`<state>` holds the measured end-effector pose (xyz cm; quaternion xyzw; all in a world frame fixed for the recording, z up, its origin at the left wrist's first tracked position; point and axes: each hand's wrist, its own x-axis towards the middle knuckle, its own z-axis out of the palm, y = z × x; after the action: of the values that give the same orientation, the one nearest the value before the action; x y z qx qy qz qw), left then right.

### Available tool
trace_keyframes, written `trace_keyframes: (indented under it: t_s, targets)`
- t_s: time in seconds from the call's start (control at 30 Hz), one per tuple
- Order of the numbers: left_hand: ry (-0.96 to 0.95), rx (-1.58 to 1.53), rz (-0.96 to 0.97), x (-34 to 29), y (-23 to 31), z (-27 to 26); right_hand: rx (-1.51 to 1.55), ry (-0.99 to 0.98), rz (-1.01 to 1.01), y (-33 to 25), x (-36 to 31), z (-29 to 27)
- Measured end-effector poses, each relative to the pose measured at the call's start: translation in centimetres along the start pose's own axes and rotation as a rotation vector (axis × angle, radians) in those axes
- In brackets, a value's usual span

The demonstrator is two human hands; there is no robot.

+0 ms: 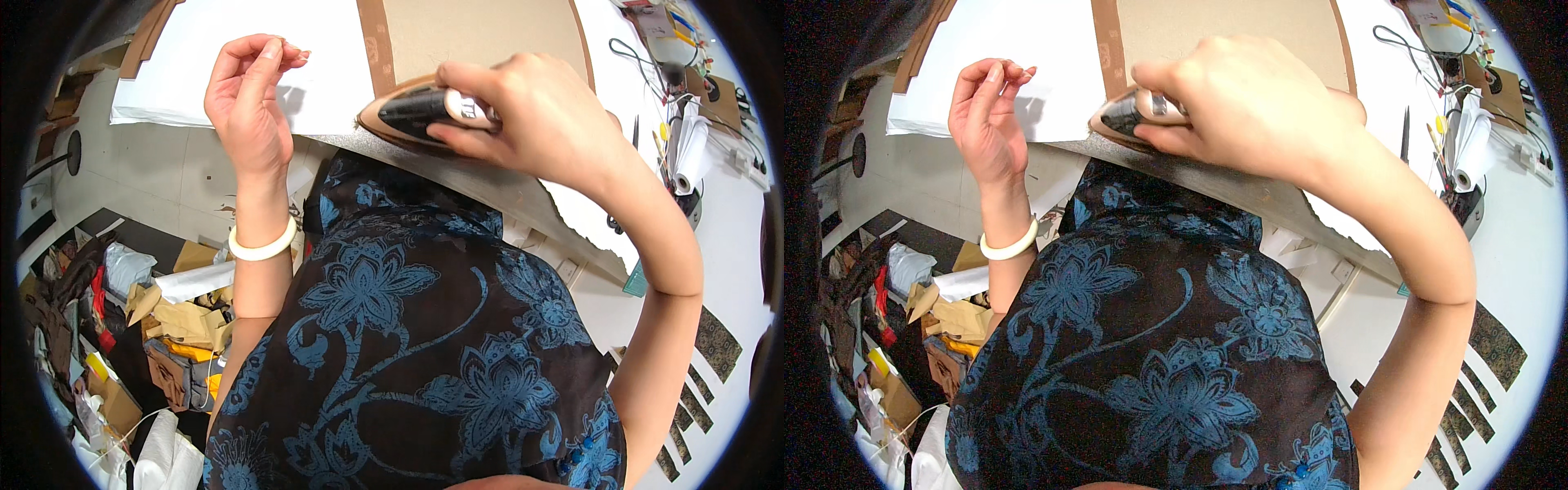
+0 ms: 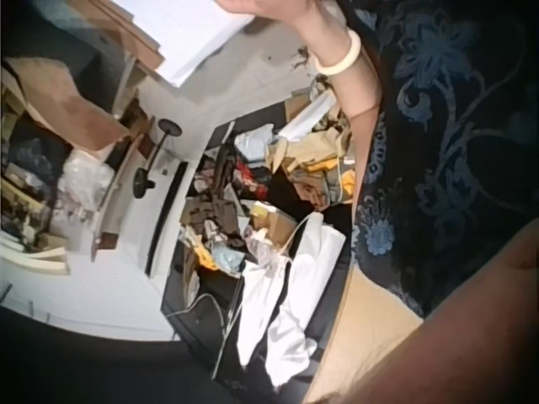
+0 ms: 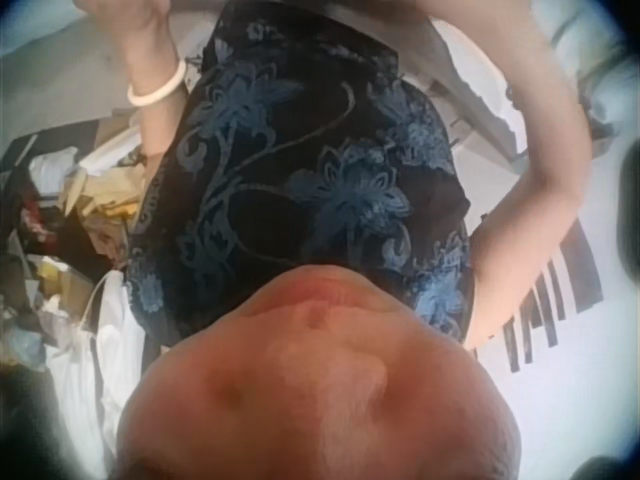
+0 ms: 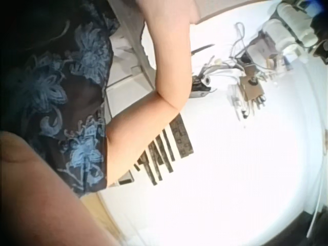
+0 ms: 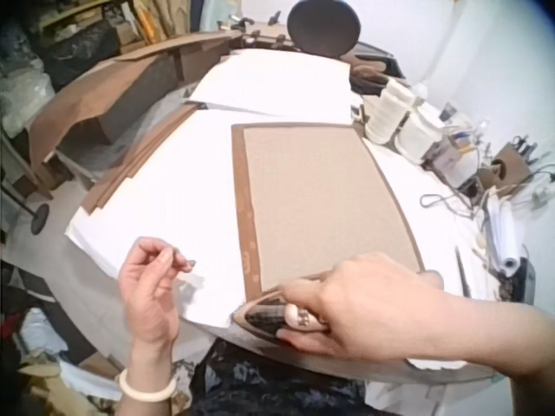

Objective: The person uses a hot knife to trim and seal the edges of a brown leather piece, then uses an iron to press the edges flat. They repeat this process on different sections of the leather, flipping the piece over to work on both sides.

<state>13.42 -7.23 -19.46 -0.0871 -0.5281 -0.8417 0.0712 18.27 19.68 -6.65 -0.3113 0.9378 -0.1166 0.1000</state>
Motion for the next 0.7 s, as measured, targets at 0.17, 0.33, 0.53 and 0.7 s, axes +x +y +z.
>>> trace_keyframes:
  t_s: [0.17,0.33,0.53,0.7]
  targets:
    - [-0.012,-0.006,0.003,-0.2,0.2,0.2,-0.051,0.096,0.08,1.8,-0.8,-0.2]
    - [-0.301,0.41,0.07,-0.7,-0.2,-0.2,-0.06,0.033,0.312,4.0,-2.7,-1.5]
    - [-0.904,0.928,0.319,0.0,0.3,1.7,0.041,0.177,0.372,6.8,-7.5,-1.5]
    - [-1.141,1.106,0.237,-2.0,0.0,1.3,0.047,0.418,0.529,8.0,-12.4,-1.9]
